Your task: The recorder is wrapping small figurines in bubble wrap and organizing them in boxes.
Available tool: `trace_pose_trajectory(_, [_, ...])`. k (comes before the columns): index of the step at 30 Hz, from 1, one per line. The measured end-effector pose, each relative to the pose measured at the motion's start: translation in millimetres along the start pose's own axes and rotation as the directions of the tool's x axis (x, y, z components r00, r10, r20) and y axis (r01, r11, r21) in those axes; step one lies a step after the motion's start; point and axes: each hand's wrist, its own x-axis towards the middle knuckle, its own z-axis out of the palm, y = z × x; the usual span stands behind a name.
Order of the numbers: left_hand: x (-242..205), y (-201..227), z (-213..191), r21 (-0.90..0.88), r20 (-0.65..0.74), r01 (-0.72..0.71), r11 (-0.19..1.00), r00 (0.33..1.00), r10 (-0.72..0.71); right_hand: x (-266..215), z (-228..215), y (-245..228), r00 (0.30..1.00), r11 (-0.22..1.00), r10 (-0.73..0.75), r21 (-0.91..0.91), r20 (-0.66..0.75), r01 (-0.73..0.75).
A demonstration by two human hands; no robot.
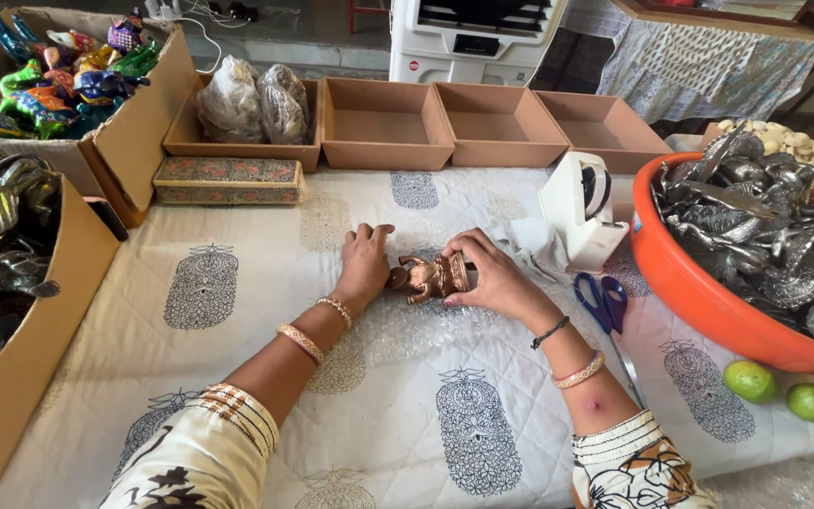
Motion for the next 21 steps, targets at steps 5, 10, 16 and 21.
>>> trace_pose_trajectory(5, [-3.3,-3.2,1.2,-0.035,-0.152,-0.126,0.991,0.981,0.12,0.3,0.1,11.9,0.996,1.0,-0.018,-0.014,-0.09,0.017])
trace_pose_trajectory(10, [-10.9,10.2,-15.4,-0.051,-0.159,-0.118,0.992,0.981,0.109,-1.3,5.3,9.0,0.982,0.987,0.145,-0.047,-0.119,-0.151])
trace_pose_trajectory(16, [-12.9,8.5,-19.3,-0.377,-0.377,-0.277,0.884,0.918,0.126,-3.7,14.8,47.4,0.993,0.997,0.067,-0.031,-0.1,-0.071])
trace_pose_trajectory(21, [-15.2,16.8,-19.6,-0.487,-0.471,-0.381,0.786,0.872,0.131,-0.8,15.5,70.1,0.969,0.987,0.095,0.145,-0.228,-0.063])
